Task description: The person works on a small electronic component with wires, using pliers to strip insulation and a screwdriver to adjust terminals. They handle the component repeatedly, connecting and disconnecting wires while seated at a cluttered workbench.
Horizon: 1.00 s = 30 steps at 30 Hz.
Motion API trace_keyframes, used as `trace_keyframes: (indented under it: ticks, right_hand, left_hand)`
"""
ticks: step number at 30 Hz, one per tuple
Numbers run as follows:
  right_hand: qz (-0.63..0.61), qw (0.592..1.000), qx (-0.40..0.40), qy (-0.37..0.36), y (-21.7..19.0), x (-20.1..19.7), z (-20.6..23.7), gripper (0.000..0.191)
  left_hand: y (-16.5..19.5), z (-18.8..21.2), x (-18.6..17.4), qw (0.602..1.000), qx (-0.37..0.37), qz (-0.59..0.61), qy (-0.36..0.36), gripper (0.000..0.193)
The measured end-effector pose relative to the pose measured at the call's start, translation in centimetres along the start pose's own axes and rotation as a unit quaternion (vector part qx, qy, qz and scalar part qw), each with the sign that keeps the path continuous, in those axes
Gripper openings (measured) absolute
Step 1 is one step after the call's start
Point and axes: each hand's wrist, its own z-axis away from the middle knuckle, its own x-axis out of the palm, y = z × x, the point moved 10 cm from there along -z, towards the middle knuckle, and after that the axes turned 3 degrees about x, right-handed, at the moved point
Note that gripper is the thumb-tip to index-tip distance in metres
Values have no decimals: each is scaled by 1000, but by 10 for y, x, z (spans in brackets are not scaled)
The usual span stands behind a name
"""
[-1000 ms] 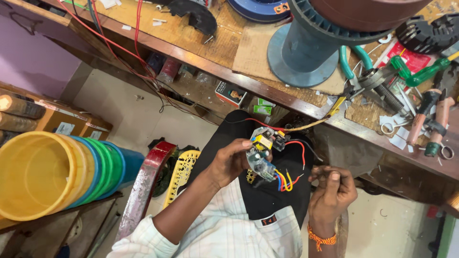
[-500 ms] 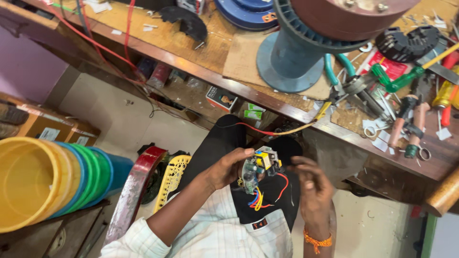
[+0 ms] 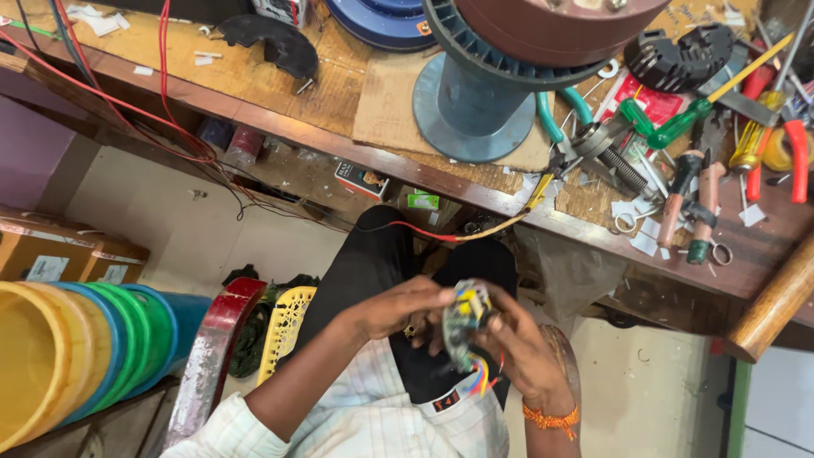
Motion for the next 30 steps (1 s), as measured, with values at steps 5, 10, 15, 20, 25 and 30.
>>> trace_keyframes:
  ticks: [5,10,15,20,25,30]
  right_hand:
    - [-101,988,-87,79,-8,-26,-10,62]
    - [-78,971,-179,137,-22,-27,-2,59]
    - [93,948,-250,175,-35,-14,6,54]
    - [112,954,-241,142,-28,-11,5,61]
    - [81,956,-247,138,-20,-17,7,61]
    - [163,945,-233,161,-18,-21,8,56]
  left_hand:
    - [34,-8,-33,964,37,-146,221,54]
    - [57,-4,-7,964,89,-177,177,55]
    - [73,7,10,935,158,-236,211,55]
    - [76,17,9,914,167,-282,240,51]
    - [84,24,21,896,226,-309,225,49]
    - [103,31,43,842,299,-398,207,49]
